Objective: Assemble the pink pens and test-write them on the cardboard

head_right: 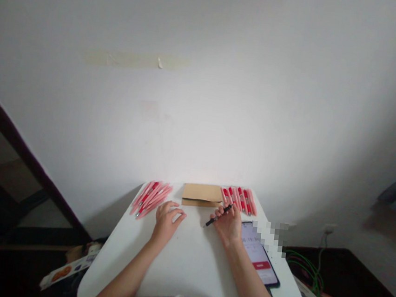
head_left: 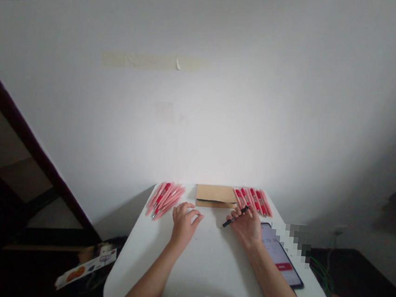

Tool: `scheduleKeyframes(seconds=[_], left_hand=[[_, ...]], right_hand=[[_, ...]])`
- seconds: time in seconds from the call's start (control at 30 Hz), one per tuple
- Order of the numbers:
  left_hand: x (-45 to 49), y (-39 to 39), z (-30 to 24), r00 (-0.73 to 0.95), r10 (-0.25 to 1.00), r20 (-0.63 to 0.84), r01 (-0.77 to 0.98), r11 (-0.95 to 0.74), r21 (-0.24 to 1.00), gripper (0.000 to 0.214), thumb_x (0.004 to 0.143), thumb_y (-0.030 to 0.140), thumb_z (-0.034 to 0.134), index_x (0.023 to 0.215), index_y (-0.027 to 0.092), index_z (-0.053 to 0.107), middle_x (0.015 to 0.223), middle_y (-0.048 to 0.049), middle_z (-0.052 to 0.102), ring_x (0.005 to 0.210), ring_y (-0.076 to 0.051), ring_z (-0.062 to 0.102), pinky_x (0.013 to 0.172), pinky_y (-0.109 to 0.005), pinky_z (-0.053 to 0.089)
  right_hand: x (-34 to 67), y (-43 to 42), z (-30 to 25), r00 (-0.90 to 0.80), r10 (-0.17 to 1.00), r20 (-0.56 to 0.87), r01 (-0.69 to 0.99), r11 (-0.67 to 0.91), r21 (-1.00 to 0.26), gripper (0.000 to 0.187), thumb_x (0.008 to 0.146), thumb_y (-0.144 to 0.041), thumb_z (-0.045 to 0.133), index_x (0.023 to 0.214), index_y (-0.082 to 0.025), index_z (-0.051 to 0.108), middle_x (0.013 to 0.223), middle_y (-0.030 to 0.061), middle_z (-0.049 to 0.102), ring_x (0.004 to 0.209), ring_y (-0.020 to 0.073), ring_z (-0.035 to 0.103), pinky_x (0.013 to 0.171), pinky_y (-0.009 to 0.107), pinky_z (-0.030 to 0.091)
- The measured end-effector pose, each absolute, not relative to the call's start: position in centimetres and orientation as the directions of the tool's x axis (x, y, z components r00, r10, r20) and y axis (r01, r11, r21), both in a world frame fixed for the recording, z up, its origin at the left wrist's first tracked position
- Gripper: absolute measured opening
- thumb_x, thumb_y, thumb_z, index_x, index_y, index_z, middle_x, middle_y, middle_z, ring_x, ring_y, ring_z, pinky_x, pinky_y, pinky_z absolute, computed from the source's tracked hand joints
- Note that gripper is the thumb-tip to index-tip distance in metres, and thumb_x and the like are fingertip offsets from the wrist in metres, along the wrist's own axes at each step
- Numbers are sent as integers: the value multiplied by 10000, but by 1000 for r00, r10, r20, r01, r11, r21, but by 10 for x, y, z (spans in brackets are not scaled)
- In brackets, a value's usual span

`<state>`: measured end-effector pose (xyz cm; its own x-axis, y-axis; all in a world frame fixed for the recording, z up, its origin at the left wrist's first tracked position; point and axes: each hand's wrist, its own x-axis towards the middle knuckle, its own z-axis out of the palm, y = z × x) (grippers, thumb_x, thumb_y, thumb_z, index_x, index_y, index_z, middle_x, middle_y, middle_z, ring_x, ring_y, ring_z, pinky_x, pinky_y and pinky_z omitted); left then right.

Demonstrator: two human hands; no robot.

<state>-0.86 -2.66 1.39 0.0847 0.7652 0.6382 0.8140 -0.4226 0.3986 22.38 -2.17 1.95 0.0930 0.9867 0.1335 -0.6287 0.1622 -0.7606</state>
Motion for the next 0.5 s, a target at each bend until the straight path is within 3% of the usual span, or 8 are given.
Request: scheduleKeyframes(seconds=[0.17, 0.37, 0.5], left_hand=[[-9, -27, 13, 87, 777, 624, 820, -411, 398, 63, 807, 306, 697, 791, 252, 726, 1037, -51, 643, 1061, -244, 550, 1001, -492, 376], [-8, -27, 13, 78, 777, 624, 824, -403, 398, 57, 801, 298, 702, 782, 250, 725, 1023, -49, 644, 1051, -239, 550, 993, -476, 374], [-8, -27, 12, 74, 800, 596, 833, -378, 404, 68, 798, 309, 705, 783, 247, 727, 1028, -48, 643, 1051, -242, 549, 980, -467, 373]], right_hand=[[224, -22, 18, 101, 986, 132, -681, 165, -713, 284, 814, -488, 462, 663, -249, 438, 585, -54, 344, 531, 144, 392, 604, 355, 445], [226, -21, 17, 118, 976, 183, -603, 217, -768, 329, 824, -540, 432, 665, -253, 442, 584, -41, 382, 543, 158, 422, 617, 375, 454], [225, -22, 17, 97, 991, 95, -705, 136, -697, 287, 804, -499, 487, 673, -245, 465, 601, -36, 401, 551, 152, 429, 610, 363, 449]])
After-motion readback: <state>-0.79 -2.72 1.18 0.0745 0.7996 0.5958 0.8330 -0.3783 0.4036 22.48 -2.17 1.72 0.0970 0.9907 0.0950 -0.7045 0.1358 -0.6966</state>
